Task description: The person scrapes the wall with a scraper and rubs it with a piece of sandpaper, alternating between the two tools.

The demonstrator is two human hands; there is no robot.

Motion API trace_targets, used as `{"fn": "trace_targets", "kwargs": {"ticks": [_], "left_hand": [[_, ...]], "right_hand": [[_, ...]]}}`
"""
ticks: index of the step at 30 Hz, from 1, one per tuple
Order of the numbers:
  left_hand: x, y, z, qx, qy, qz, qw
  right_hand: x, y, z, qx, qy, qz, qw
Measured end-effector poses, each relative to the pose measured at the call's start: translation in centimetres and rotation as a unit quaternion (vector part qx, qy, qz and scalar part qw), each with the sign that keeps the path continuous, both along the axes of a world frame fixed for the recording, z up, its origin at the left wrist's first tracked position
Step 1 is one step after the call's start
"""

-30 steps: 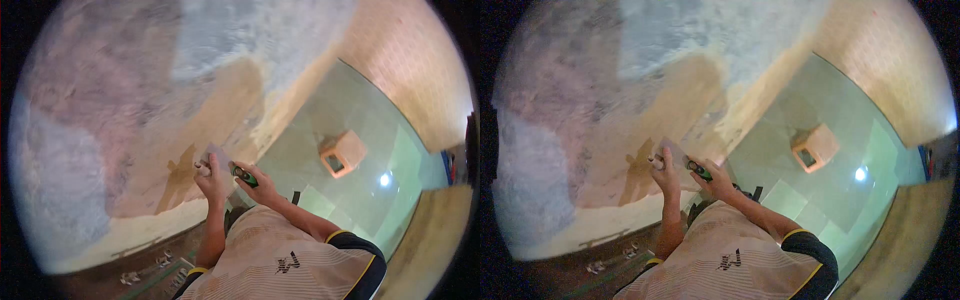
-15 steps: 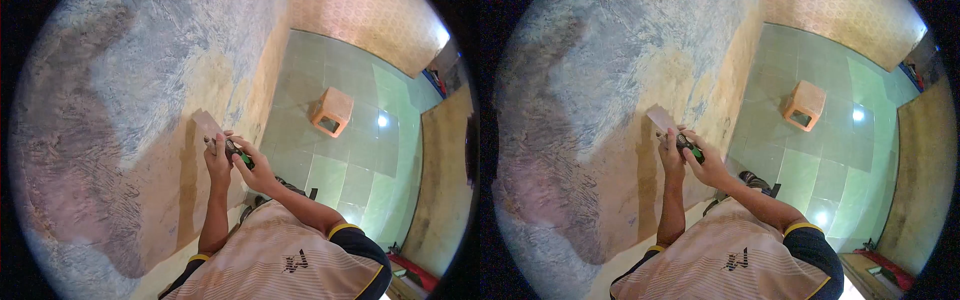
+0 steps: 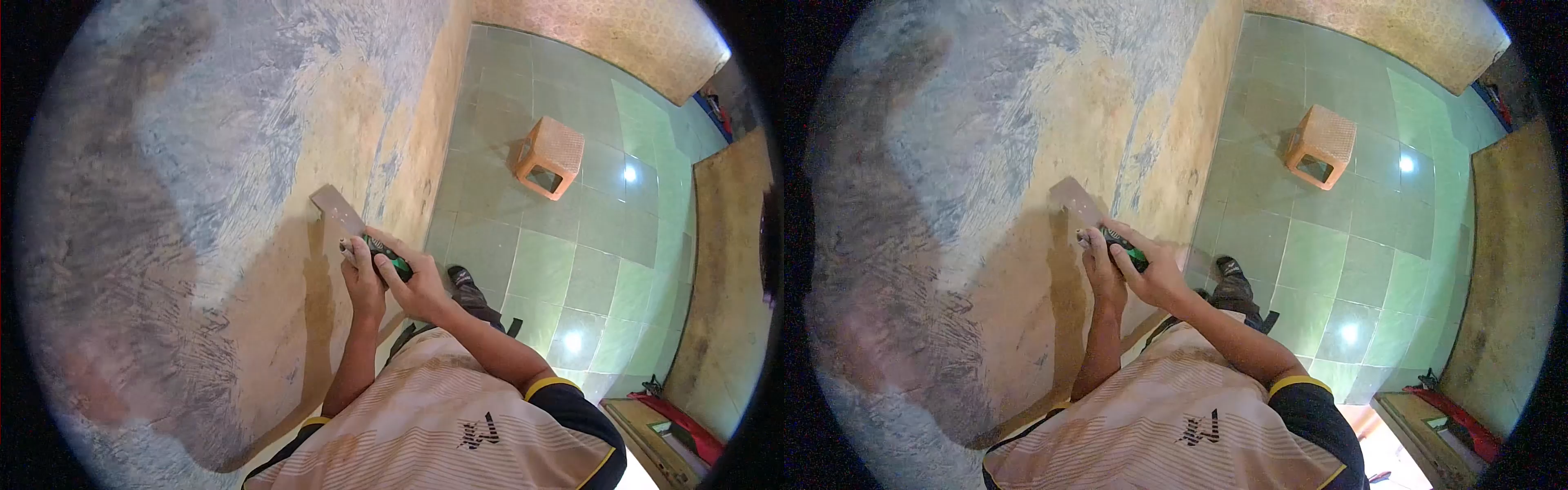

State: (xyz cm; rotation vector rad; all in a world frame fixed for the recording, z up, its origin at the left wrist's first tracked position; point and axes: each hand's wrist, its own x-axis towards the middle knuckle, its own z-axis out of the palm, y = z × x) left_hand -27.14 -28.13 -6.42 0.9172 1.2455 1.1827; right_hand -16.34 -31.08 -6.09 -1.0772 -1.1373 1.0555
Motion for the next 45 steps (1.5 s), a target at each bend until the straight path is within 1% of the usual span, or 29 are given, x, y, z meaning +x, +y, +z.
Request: {"fn": "trace_targets", "kwargs": {"ticks": [2, 4, 5, 6, 7, 9, 10, 11, 12, 13, 14, 15, 17, 20, 22, 23, 24, 26, 28, 29, 31, 35, 37, 38, 39, 41, 42, 43, 45], "left_hand": [[0.1, 0.7, -0.1, -0.032, -0.032, 0.014, 0.999], [2.1, 2.0, 2.6, -0.036, -0.027, 0.044, 0.998], [3.1, 2.9, 3.5, -0.043, -0.024, 0.073, 0.996], [2.6, 4.4, 3.1, 0.008, -0.041, 0.037, 0.998], [2.5, 6.8, 2.5, 0.007, -0.036, 0.036, 0.999], [2.2, 8.9, 2.1, 0.056, 0.036, 0.028, 0.997], [2.9, 8.5, 2.0, 0.251, 0.326, 0.063, 0.909], [3.0, 8.1, 1.9, 0.249, 0.328, 0.063, 0.909], [2.9, 7.5, 1.7, 0.173, 0.150, 0.017, 0.973], [2.7, 6.6, 1.6, 0.091, -0.035, -0.029, 0.995], [2.5, 5.0, 0.9, 0.072, -0.019, -0.052, 0.996], [2.5, 4.0, -0.1, 0.100, -0.007, -0.028, 0.995], [2.4, 3.7, -0.6, 0.036, -0.016, 0.045, 0.998], [3.0, 6.4, 1.8, 0.057, 0.006, 0.036, 0.998], [4.0, 7.0, 2.9, 0.054, 0.014, 0.043, 0.998], [4.4, 7.3, 3.3, 0.051, 0.020, 0.049, 0.997], [3.8, 6.6, 2.7, 0.098, 0.086, 0.010, 0.991], [3.7, 4.7, 0.8, 0.103, 0.060, 0.027, 0.993], [3.7, 4.3, 0.5, 0.079, 0.022, 0.037, 0.996], [3.4, 4.4, 0.3, 0.074, 0.023, 0.037, 0.996], [3.6, 5.2, 0.1, 0.082, 0.071, 0.057, 0.992], [4.2, 4.1, -0.3, 0.073, 0.071, 0.057, 0.993], [4.7, 4.0, -0.3, 0.119, 0.052, 0.088, 0.988], [4.9, 4.5, -0.3, 0.110, 0.097, 0.109, 0.983], [4.9, 5.2, 0.0, 0.108, 0.096, 0.109, 0.983], [4.8, 6.0, 1.8, 0.134, 0.169, 0.041, 0.975], [5.2, 6.0, 2.9, 0.085, 0.088, 0.033, 0.992], [5.1, 5.5, 2.2, 0.085, 0.086, 0.033, 0.992], [4.8, 4.1, 0.8, 0.168, 0.176, 0.053, 0.969]], "right_hand": [[0.7, 1.0, 0.1, -0.012, 0.007, 0.014, 1.000], [1.1, 2.7, 0.5, -0.026, 0.015, 0.027, 0.999], [0.8, 4.2, 0.9, 0.009, 0.019, -0.016, 1.000], [0.4, 5.3, 1.4, 0.039, 0.026, -0.060, 0.997], [0.7, 7.2, 2.4, 0.038, 0.031, -0.061, 0.997], [1.1, 8.8, 4.8, 0.004, 0.081, -0.043, 0.996], [1.4, 8.9, 5.0, 0.004, 0.072, -0.038, 0.997], [1.9, 8.5, 4.5, 0.002, 0.073, -0.037, 0.997], [2.4, 7.4, 3.5, 0.019, 0.041, -0.011, 0.999], [2.6, 6.3, 2.5, 0.036, 0.008, 0.015, 0.999], [2.5, 5.1, 1.3, 0.036, 0.008, 0.016, 0.999], [2.3, 4.0, 0.0, 0.032, -0.008, 0.036, 0.999], [1.9, 3.8, -0.4, 0.022, -0.020, 0.056, 0.998], [1.7, 6.1, 1.7, -0.024, 0.018, 0.043, 0.999], [2.1, 7.8, 2.6, 0.023, 0.098, 0.021, 0.995], [2.3, 7.4, 2.4, 0.027, 0.097, 0.023, 0.995], [2.8, 6.5, 1.8, 0.027, 0.066, 0.033, 0.997], [3.5, 5.1, 1.0, 0.017, 0.019, 0.061, 0.998], [3.5, 5.5, 1.5, 0.001, 0.025, 0.076, 0.997], [3.4, 5.2, 1.6, -0.024, 0.033, 0.092, 0.995], [3.2, 5.5, 1.6, -0.025, 0.042, 0.077, 0.996], [4.0, 4.8, 1.5, -0.001, 0.025, 0.076, 0.997], [4.1, 5.2, 1.4, 0.011, 0.002, 0.086, 0.996], [3.8, 5.6, 1.3, 0.011, 0.018, 0.078, 0.997], [3.6, 5.9, 1.2, 0.009, 0.032, 0.070, 0.997], [3.6, 6.3, 2.0, -0.005, 0.052, 0.063, 0.997], [3.8, 6.5, 2.3, -0.009, 0.068, 0.054, 0.996], [3.9, 5.9, 2.0, -0.010, 0.066, 0.054, 0.996], [3.9, 4.6, 1.3, 0.037, -0.001, 0.050, 0.998]]}}
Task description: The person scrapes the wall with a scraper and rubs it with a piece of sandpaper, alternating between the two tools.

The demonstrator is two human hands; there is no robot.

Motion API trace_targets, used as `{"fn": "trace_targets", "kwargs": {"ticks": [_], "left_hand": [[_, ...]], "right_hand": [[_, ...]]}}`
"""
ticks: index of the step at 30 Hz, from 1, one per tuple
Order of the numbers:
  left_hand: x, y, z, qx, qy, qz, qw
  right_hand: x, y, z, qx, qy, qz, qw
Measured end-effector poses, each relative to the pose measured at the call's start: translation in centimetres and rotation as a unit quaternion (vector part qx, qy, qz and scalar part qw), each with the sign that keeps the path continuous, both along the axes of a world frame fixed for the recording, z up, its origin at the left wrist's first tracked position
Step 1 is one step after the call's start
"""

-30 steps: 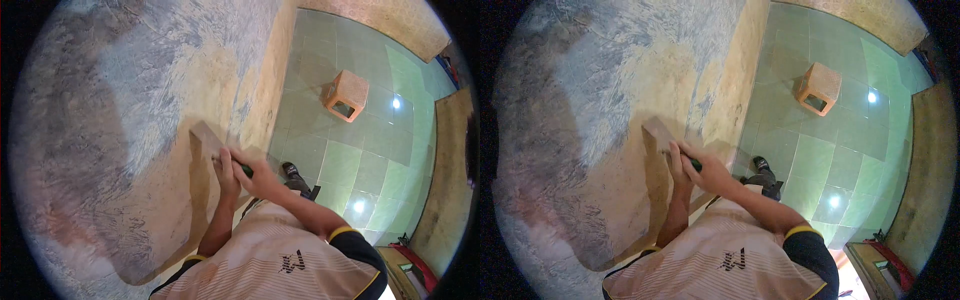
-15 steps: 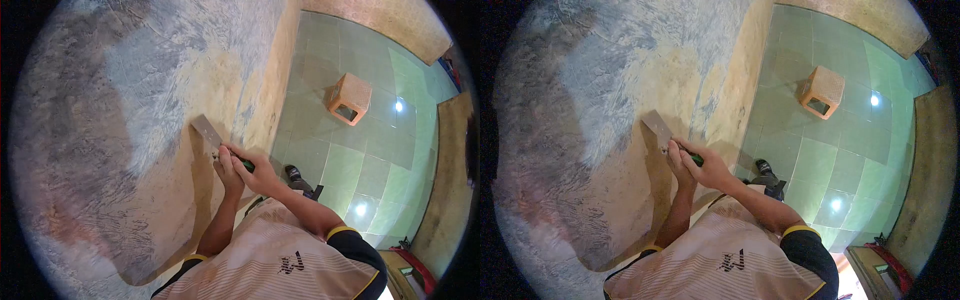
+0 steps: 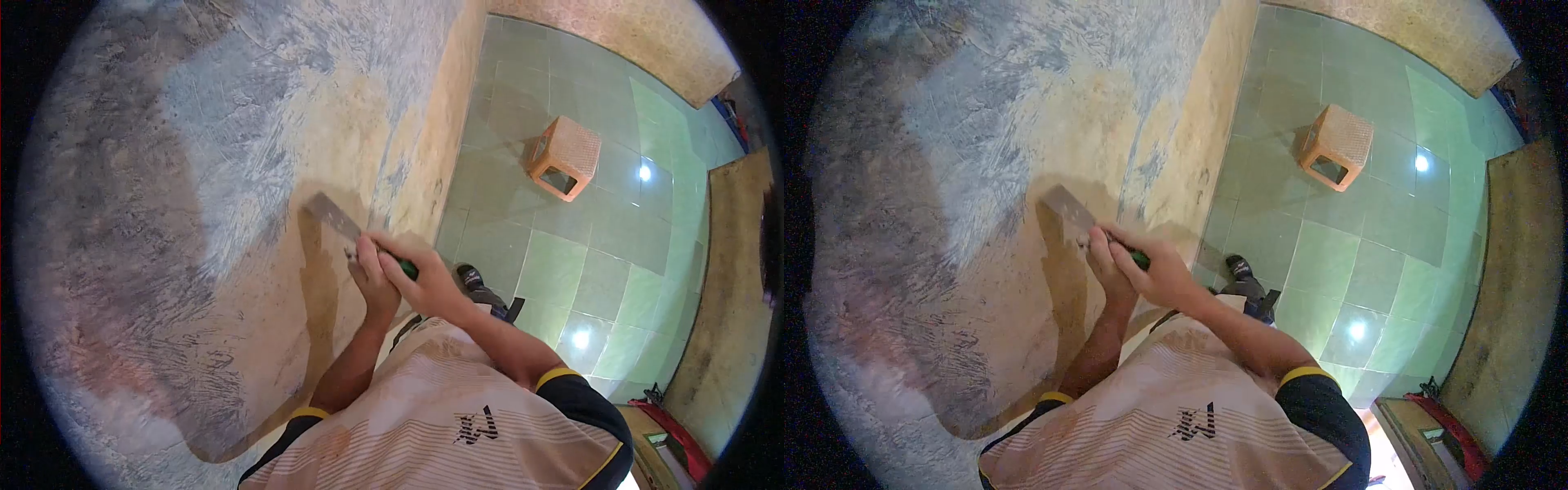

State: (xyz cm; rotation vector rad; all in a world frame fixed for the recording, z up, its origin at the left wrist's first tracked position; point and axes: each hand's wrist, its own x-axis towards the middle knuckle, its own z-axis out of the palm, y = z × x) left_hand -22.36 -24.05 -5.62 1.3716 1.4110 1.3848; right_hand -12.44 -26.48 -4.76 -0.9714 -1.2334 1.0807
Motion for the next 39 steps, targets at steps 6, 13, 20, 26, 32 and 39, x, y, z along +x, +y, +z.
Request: {"fn": "trace_targets", "kwargs": {"ticks": [6, 13, 20, 26, 32, 39], "left_hand": [[-0.9, 2.9, -0.3, 0.103, 0.185, 0.057, 0.976], [-0.8, -0.1, -0.5, -0.068, -0.127, -0.001, 0.990], [0.7, 1.0, 0.8, -0.025, -0.048, 0.012, 0.998], [0.2, 2.5, 1.7, -0.052, -0.084, 0.014, 0.995], [1.0, 0.3, -0.6, -0.015, -0.145, 0.033, 0.989], [1.4, 4.0, 1.6, -0.031, -0.070, -0.002, 0.997]], "right_hand": [[-1.4, 3.5, 0.9, -0.038, 0.040, -0.039, 0.998], [-0.5, 1.2, 0.0, -0.021, 0.025, 0.018, 0.999], [-0.1, 1.0, -0.2, -0.041, 0.062, 0.025, 0.997], [-0.5, 3.6, 0.7, -0.016, 0.071, 0.013, 0.997], [0.7, 1.3, -0.2, -0.015, 0.031, 0.035, 0.999], [0.7, 4.1, 0.9, -0.011, 0.069, 0.005, 0.998]]}}
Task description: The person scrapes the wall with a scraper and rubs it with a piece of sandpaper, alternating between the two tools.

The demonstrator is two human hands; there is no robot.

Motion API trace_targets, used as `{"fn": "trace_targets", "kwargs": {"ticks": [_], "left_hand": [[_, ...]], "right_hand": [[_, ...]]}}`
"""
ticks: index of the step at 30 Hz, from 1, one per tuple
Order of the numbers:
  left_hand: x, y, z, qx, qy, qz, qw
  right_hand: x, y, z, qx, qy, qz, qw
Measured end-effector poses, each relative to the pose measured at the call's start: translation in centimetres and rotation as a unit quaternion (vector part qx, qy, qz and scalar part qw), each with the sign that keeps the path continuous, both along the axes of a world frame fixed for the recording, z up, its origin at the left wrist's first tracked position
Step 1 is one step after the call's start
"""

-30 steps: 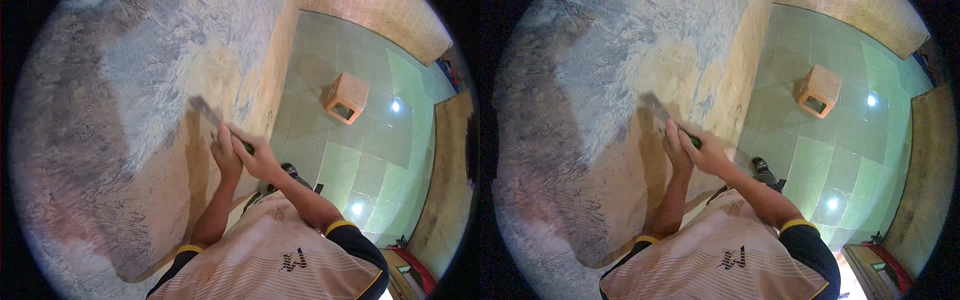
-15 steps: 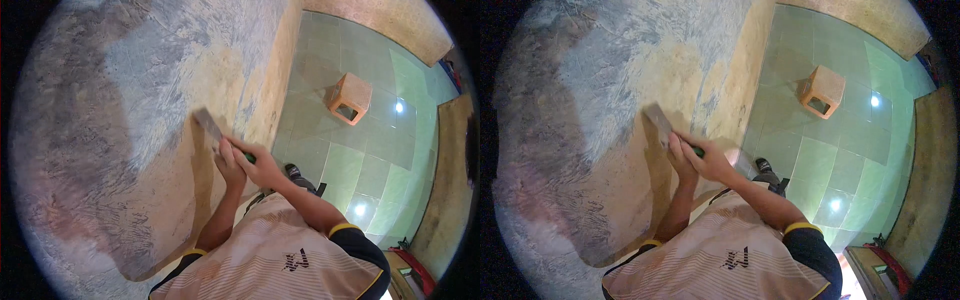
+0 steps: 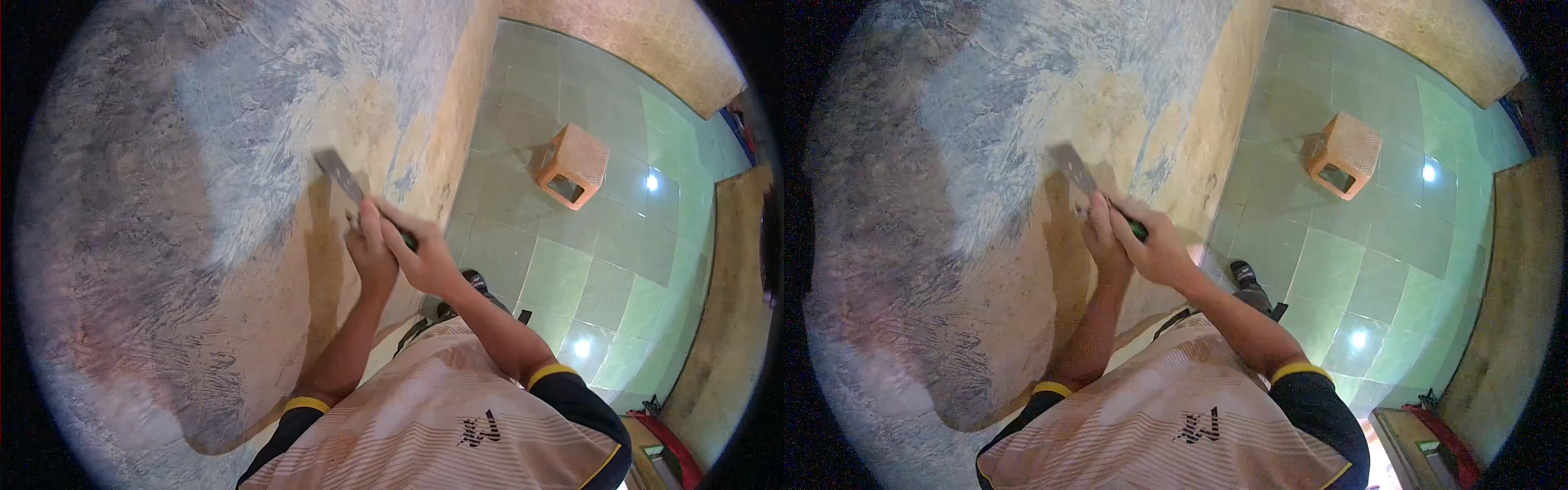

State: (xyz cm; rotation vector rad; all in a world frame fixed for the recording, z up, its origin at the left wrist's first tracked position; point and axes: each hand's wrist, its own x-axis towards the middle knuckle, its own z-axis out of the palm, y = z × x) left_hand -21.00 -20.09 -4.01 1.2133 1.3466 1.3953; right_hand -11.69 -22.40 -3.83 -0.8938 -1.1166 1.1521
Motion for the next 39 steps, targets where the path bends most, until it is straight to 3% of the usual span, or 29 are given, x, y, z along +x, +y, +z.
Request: {"fn": "trace_targets", "kwargs": {"ticks": [1, 5, 7, 11, 13, 14, 17, 19, 21, 22, 23, 25, 27, 37, 39], "left_hand": [[0.3, -1.2, 0.0, 0.026, 0.048, 0.013, 0.998], [-0.9, -2.9, -1.6, -0.009, 0.065, 0.025, 0.998], [-0.6, -2.3, -1.5, -0.052, 0.015, 0.002, 0.999], [0.0, -3.1, -1.5, -0.027, -0.041, -0.032, 0.998], [-0.2, -2.9, -2.2, 0.025, -0.060, 0.054, 0.996], [-1.1, -2.9, -2.1, -0.032, -0.145, 0.002, 0.989], [-1.7, -1.5, -1.4, -0.086, -0.150, 0.031, 0.984], [-1.3, -2.0, -1.2, -0.053, -0.107, 0.022, 0.993], [-0.8, -2.2, -1.0, -0.048, -0.168, 0.051, 0.983], [-0.2, -2.2, -1.0, -0.046, -0.206, 0.116, 0.971], [-0.4, -1.9, -1.1, -0.040, -0.208, 0.114, 0.971], [-1.3, -1.9, -1.0, -0.020, -0.159, 0.038, 0.986], [-0.4, -1.5, -0.8, -0.020, -0.149, 0.051, 0.987], [-0.9, -2.1, -0.5, -0.018, -0.185, 0.070, 0.980], [-2.0, -2.8, -1.4, -0.015, -0.182, 0.057, 0.981]], "right_hand": [[0.3, -1.3, -0.1, 0.001, 0.001, 0.004, 1.000], [0.1, -2.4, -0.8, -0.043, -0.029, 0.056, 0.997], [1.1, -1.3, -1.4, -0.063, 0.004, 0.107, 0.992], [1.4, -2.3, -0.3, -0.059, 0.026, 0.082, 0.995], [1.0, -3.5, -0.2, -0.021, -0.068, 0.054, 0.996], [0.5, -3.6, -0.2, -0.006, -0.072, 0.038, 0.997], [0.6, -2.9, -0.3, -0.036, -0.014, 0.069, 0.997], [0.4, -3.5, -0.4, -0.048, -0.027, 0.068, 0.996], [0.3, -3.9, -0.1, -0.050, -0.041, 0.063, 0.996], [0.1, -4.2, 0.2, -0.022, -0.062, 0.048, 0.997], [0.1, -4.2, 0.6, 0.008, -0.083, 0.033, 0.996], [0.1, -3.9, 0.6, -0.040, -0.080, 0.072, 0.993], [0.0, -3.5, -0.3, -0.001, -0.063, 0.034, 0.997], [-1.0, -4.4, -0.5, -0.074, -0.041, 0.076, 0.994], [-1.4, -4.7, -0.7, -0.007, -0.055, 0.039, 0.998]]}}
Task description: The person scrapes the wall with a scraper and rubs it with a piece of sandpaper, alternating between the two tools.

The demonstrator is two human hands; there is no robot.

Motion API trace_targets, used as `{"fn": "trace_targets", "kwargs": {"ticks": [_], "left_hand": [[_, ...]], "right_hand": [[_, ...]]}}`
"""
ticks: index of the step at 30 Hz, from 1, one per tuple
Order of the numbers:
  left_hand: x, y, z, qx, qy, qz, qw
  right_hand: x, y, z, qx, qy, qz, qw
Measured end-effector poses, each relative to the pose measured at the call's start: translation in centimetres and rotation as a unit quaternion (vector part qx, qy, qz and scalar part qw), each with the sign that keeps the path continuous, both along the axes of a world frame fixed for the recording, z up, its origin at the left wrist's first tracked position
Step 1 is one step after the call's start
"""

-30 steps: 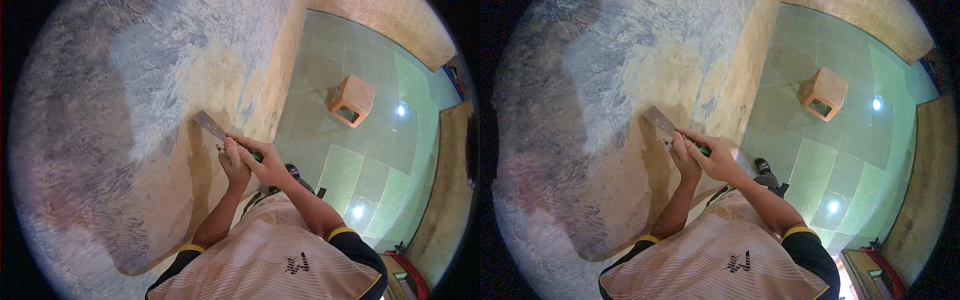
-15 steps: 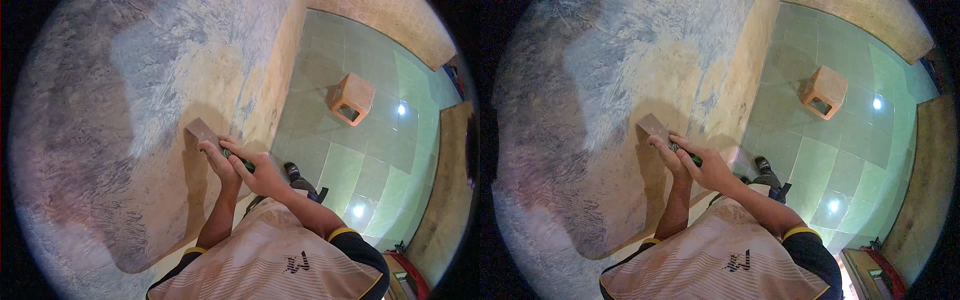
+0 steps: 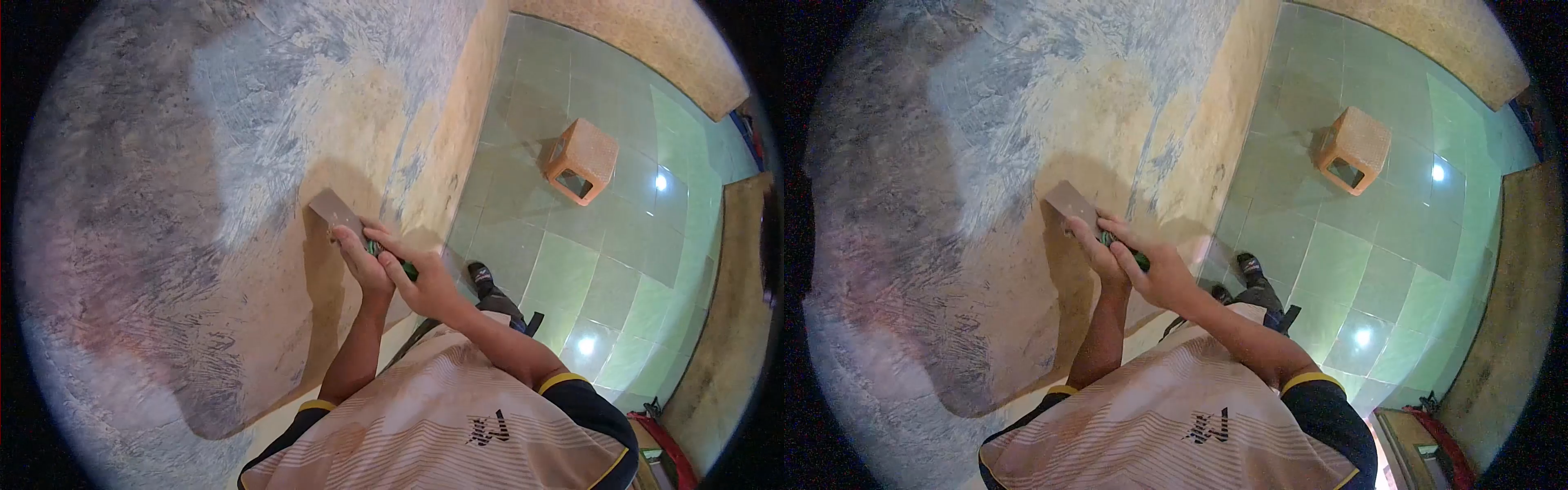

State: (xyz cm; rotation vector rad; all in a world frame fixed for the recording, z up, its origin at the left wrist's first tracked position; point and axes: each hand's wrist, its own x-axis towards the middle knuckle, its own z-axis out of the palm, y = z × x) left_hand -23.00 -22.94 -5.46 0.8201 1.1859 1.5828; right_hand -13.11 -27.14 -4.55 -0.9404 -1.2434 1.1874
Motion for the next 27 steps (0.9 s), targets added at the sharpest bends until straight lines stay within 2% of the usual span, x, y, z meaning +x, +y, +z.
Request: {"fn": "trace_targets", "kwargs": {"ticks": [4, 6, 7, 8, 10, 12, 14, 15, 16, 18, 20, 22, 23, 24, 26, 27], "left_hand": [[-2.0, 2.7, -1.2, 0.003, 0.027, -0.044, 0.999], [-1.8, 1.6, -0.6, 0.009, 0.057, -0.044, 0.997], [-1.2, 1.7, 0.0, 0.026, 0.083, -0.049, 0.995], [-0.8, 1.3, 0.0, 0.033, 0.082, -0.051, 0.995], [-0.2, -0.1, 0.0, -0.029, -0.037, 0.039, 0.998], [-0.2, 1.5, 0.0, -0.011, -0.004, 0.008, 1.000], [-0.4, 1.9, 0.2, 0.020, 0.060, -0.039, 0.997], [0.5, 1.4, 1.5, 0.006, 0.055, -0.045, 0.997], [0.4, 0.8, 0.9, 0.007, 0.054, -0.046, 0.997], [0.0, 0.3, 0.0, -0.041, -0.066, 0.015, 0.997], [0.1, 1.2, 0.4, -0.037, -0.050, 0.041, 0.997], [-0.2, 2.4, 1.1, -0.004, 0.071, -0.025, 0.997], [0.3, 2.2, 1.8, -0.038, 0.046, -0.047, 0.997], [0.1, 1.7, 1.3, -0.034, 0.045, -0.047, 0.997], [-0.3, 0.4, -0.3, 0.002, 0.014, -0.029, 0.999], [0.5, 0.3, 0.7, -0.020, -0.008, 0.001, 1.000]], "right_hand": [[-1.0, 1.5, 0.5, 0.017, 0.009, -0.030, 0.999], [-0.4, 1.5, 1.4, -0.095, 0.060, 0.026, 0.993], [-1.1, 1.2, -0.4, 0.022, 0.020, -0.040, 0.999], [-1.1, 0.6, -0.6, 0.029, 0.018, -0.042, 0.999], [-0.8, -0.2, -0.5, 0.011, -0.022, -0.005, 1.000], [-0.9, 0.7, -0.3, -0.001, -0.005, -0.015, 1.000], [0.0, 1.2, 0.8, -0.077, 0.045, 0.020, 0.996], [0.2, 1.1, 0.7, -0.034, -0.002, 0.002, 0.999], [0.2, 0.7, 0.4, -0.033, -0.004, 0.001, 0.999], [-0.2, 0.1, 0.0, 0.019, -0.012, -0.003, 1.000], [-0.9, 1.1, 0.0, 0.041, 0.001, -0.017, 0.999], [-0.9, 2.0, 0.3, -0.006, 0.057, -0.015, 0.998], [-0.3, 1.6, 0.6, -0.051, 0.047, 0.008, 0.998], [-0.1, 1.2, 0.5, -0.047, 0.046, 0.009, 0.998], [-0.1, 0.2, 0.2, 0.038, 0.013, -0.009, 0.999], [0.0, 0.7, 0.2, 0.045, 0.011, -0.011, 0.999]]}}
